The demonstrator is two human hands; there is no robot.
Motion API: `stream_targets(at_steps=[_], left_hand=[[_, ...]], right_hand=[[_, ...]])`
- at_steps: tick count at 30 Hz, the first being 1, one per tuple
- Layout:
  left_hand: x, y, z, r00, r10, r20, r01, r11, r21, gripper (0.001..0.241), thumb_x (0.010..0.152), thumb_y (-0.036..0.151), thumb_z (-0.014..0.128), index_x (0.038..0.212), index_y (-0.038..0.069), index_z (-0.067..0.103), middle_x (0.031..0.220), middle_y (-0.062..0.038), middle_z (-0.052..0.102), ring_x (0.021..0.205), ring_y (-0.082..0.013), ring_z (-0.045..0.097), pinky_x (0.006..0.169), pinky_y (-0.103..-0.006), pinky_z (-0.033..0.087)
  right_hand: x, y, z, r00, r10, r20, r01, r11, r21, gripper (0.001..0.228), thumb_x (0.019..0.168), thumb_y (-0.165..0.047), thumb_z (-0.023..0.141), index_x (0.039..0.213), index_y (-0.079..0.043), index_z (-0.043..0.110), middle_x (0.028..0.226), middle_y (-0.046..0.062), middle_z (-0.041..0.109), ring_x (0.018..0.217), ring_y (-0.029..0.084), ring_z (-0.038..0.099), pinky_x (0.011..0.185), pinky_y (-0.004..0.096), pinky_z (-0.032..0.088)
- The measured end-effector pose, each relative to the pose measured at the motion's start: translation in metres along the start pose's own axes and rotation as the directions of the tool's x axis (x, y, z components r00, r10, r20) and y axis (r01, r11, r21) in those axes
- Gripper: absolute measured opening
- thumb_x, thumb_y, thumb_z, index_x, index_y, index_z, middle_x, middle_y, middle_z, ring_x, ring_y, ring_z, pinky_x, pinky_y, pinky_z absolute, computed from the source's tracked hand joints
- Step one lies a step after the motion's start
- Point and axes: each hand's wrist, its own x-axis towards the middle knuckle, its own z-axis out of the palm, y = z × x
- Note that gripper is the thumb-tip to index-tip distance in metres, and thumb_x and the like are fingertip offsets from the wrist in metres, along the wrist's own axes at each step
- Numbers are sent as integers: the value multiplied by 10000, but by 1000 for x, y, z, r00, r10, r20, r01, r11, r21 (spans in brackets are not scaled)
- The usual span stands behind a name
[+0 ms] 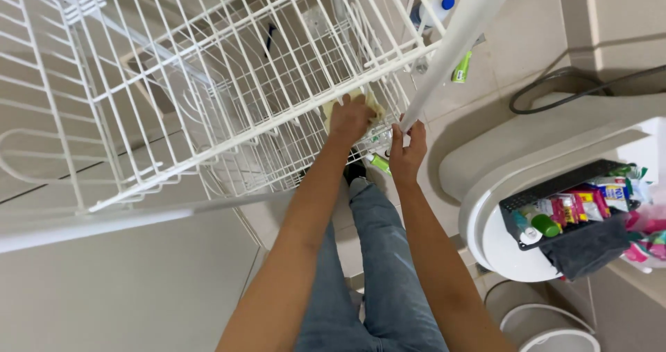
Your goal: The person wipes a white wire dish rack with a yellow cloth in a bathroom. They clean the top, sides, and bottom of the rack, moving around it to reach different areas. The person also briefly picks up a bottle from the floor before resuming the cleaning task.
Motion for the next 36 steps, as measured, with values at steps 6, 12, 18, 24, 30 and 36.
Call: stream_targets(at_steps=[6,12,18,24,30,36], left_hand=[[-11,-5,-33,964,-10,264,74,970,-232,178,879,427,736,1047,403,790,1085,36,677,1072,-387,674,892,-545,546],[-17,2,-34,978,-172,116,187,974,-129,179,886,400,733,1060,389,770,1133,21,612,1118,-374,613,887,-534,504],[-80,-8,-89,882,-470,44,416,729,-543,295,999,311,654,1268,211,722,1105,-89,643,1083,-393,688,886,-483,582],[-147,-22,-120,624,-781,2,394,312,-864,355,1060,230,601,1284,-41,652,1208,-256,595,1144,-490,618,905,-525,564],[-200,-53,-116,727,-641,246,392,94,-915,544,1081,357,547,1469,-22,505,1388,-279,566,1300,-439,560,1053,-534,523],[-254,-57,-123,776,-620,-111,157,361,-919,352,1096,123,507,1440,57,550,1373,-228,570,1294,-469,537,1032,-622,532]], right_hand=[[3,-1,-4,999,-23,36,24,999,-33,240,1033,-153,698,1228,-25,640,1070,169,631,992,378,670,844,486,562],[4,-2,-7,995,-67,67,72,995,-69,258,1034,-186,702,1230,-28,646,1062,145,630,984,357,669,819,451,562],[-26,-7,1,985,-161,-60,139,952,-273,581,949,-53,688,1471,-18,435,1374,207,433,1283,414,451,1052,485,425],[-57,-58,46,875,-381,300,421,904,-80,350,941,-8,608,1268,-97,696,1310,154,534,1165,360,578,1015,453,437],[-25,-34,107,418,-68,906,451,881,-142,583,864,-311,687,1416,-150,591,1237,280,588,985,611,617,849,697,493],[33,34,122,248,70,966,469,864,-183,455,876,-252,705,1330,-222,709,1223,197,725,1127,479,662,997,576,509]])
